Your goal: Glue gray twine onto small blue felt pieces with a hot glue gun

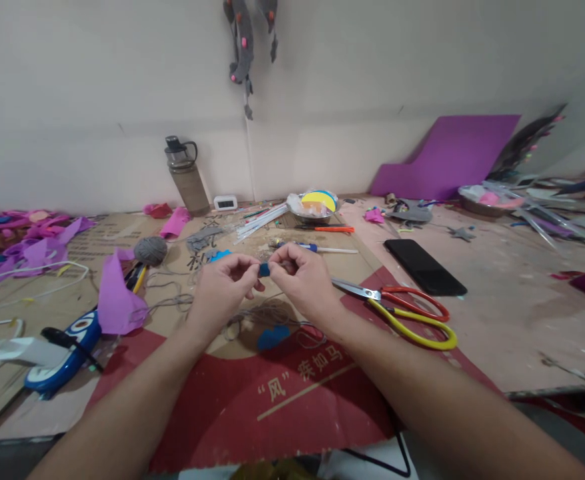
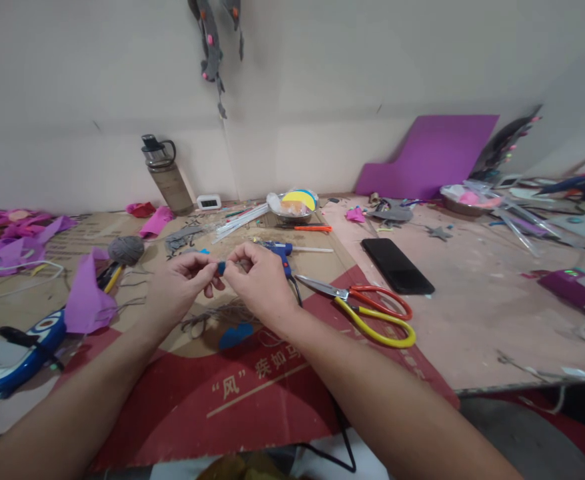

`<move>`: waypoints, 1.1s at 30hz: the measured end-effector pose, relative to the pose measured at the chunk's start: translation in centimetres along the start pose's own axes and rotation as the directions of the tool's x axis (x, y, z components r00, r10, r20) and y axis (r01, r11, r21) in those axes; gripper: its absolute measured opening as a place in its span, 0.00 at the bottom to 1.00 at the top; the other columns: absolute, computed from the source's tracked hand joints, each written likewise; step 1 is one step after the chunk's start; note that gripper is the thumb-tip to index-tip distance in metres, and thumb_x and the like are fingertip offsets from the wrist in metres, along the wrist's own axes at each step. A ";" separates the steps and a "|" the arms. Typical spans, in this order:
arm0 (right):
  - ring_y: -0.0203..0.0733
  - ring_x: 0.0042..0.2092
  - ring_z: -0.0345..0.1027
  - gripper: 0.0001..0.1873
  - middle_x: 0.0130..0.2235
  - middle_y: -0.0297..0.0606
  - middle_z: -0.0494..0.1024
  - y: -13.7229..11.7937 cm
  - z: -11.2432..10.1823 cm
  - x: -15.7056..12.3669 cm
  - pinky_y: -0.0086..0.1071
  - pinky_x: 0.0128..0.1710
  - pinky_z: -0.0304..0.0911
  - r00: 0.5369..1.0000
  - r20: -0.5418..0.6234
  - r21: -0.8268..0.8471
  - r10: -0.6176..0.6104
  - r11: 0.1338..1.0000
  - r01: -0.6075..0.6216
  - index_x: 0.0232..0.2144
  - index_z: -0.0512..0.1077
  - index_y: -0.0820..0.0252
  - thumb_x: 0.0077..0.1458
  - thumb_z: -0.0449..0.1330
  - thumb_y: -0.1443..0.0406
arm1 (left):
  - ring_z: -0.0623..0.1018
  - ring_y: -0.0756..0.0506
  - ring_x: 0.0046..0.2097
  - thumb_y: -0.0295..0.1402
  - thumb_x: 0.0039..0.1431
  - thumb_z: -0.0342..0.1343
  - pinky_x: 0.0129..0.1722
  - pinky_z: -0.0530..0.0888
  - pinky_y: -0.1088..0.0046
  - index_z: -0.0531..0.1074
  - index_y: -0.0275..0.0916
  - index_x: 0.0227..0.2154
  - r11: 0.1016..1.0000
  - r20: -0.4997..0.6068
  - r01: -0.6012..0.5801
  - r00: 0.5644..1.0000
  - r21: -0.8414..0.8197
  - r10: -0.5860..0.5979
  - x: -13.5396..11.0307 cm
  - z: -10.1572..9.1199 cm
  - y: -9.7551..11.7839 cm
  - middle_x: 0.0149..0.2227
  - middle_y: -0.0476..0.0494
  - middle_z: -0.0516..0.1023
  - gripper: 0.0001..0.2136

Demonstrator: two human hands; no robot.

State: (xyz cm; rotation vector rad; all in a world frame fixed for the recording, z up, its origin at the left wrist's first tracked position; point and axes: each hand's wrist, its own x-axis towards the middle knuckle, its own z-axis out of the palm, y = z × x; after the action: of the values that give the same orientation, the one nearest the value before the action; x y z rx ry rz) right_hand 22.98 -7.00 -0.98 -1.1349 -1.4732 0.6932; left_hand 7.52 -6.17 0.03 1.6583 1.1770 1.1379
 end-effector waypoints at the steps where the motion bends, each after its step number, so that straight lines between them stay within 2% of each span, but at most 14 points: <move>1: 0.31 0.24 0.52 0.04 0.21 0.27 0.62 0.0 0.0 0.0 0.27 0.23 0.50 1.000 -0.004 -0.004 -0.002 1.000 0.002 0.24 0.68 0.59 0.48 0.58 0.66 | 0.72 0.52 0.20 0.37 0.56 0.58 0.22 0.70 0.77 0.74 0.36 0.29 1.000 0.009 -0.003 1.000 0.002 0.003 0.0 -0.1 0.0 0.22 0.47 0.78 0.09; 6: 0.30 0.24 0.52 0.04 0.20 0.26 0.61 0.2 0.0 0.0 0.27 0.24 0.50 1.000 -0.006 -0.021 -0.013 1.000 0.013 0.24 0.68 0.60 0.48 0.58 0.66 | 0.74 0.50 0.22 0.39 0.57 0.56 0.23 0.71 0.76 0.75 0.35 0.35 0.997 0.042 -0.009 0.999 -0.072 0.012 0.1 -0.2 -0.1 0.24 0.46 0.78 0.11; 10: 0.30 0.24 0.52 0.03 0.21 0.26 0.62 0.3 0.1 -0.1 0.27 0.24 0.49 1.000 0.014 -0.041 -0.017 0.999 0.018 0.25 0.68 0.59 0.49 0.57 0.66 | 0.73 0.52 0.22 0.38 0.54 0.60 0.22 0.69 0.78 0.75 0.36 0.32 1.000 0.028 -0.006 1.000 0.019 0.005 0.1 -0.1 0.2 0.23 0.48 0.77 0.10; 19: 0.31 0.25 0.53 0.04 0.21 0.27 0.63 0.3 0.4 0.0 0.27 0.26 0.50 0.999 0.018 -0.095 -0.046 0.994 0.047 0.23 0.69 0.59 0.47 0.57 0.65 | 0.67 0.54 0.20 0.41 0.56 0.59 0.20 0.64 0.80 0.75 0.37 0.29 0.992 0.052 0.026 0.998 0.124 -0.032 0.7 -0.8 -0.5 0.20 0.50 0.74 0.11; 24: 0.31 0.25 0.54 0.03 0.21 0.26 0.64 1.0 0.3 0.5 0.26 0.25 0.49 0.999 0.026 -0.090 -0.044 0.995 0.046 0.23 0.68 0.59 0.47 0.56 0.67 | 0.68 0.53 0.20 0.46 0.57 0.57 0.21 0.66 0.78 0.77 0.36 0.31 0.992 0.221 0.101 0.972 -0.074 -0.083 1.3 -1.4 -1.0 0.22 0.46 0.77 0.15; 26: 0.31 0.24 0.54 0.03 0.21 0.26 0.64 1.4 0.3 0.7 0.26 0.24 0.49 0.999 0.045 -0.061 -0.028 0.998 0.031 0.24 0.69 0.59 0.47 0.56 0.67 | 0.70 0.53 0.21 0.46 0.57 0.57 0.22 0.67 0.78 0.78 0.36 0.32 0.988 0.241 0.119 0.966 -0.095 -0.094 1.5 -1.6 -1.0 0.23 0.44 0.79 0.16; 30: 0.31 0.24 0.54 0.03 0.21 0.26 0.65 1.5 0.3 0.6 0.26 0.24 0.50 0.996 0.078 -0.060 -0.035 0.997 0.040 0.25 0.69 0.60 0.48 0.56 0.68 | 0.71 0.52 0.21 0.42 0.52 0.62 0.22 0.68 0.78 0.79 0.37 0.32 0.994 0.194 0.091 0.976 0.062 -0.102 1.2 -1.6 -0.5 0.24 0.45 0.79 0.12; 33: 0.31 0.25 0.56 0.03 0.22 0.28 0.67 1.3 0.2 0.4 0.27 0.27 0.52 0.991 0.066 -0.140 -0.117 0.982 0.125 0.25 0.70 0.60 0.48 0.57 0.69 | 0.73 0.50 0.23 0.38 0.52 0.60 0.23 0.68 0.77 0.79 0.38 0.32 0.968 0.105 -0.018 0.994 0.249 -0.009 0.9 -1.3 -0.1 0.24 0.46 0.79 0.10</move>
State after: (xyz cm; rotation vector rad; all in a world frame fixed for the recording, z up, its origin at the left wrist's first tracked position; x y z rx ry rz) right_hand 23.12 -6.13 -2.00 -1.1312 -1.6484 0.5465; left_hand 6.45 -5.16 0.54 1.8865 1.2908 0.9211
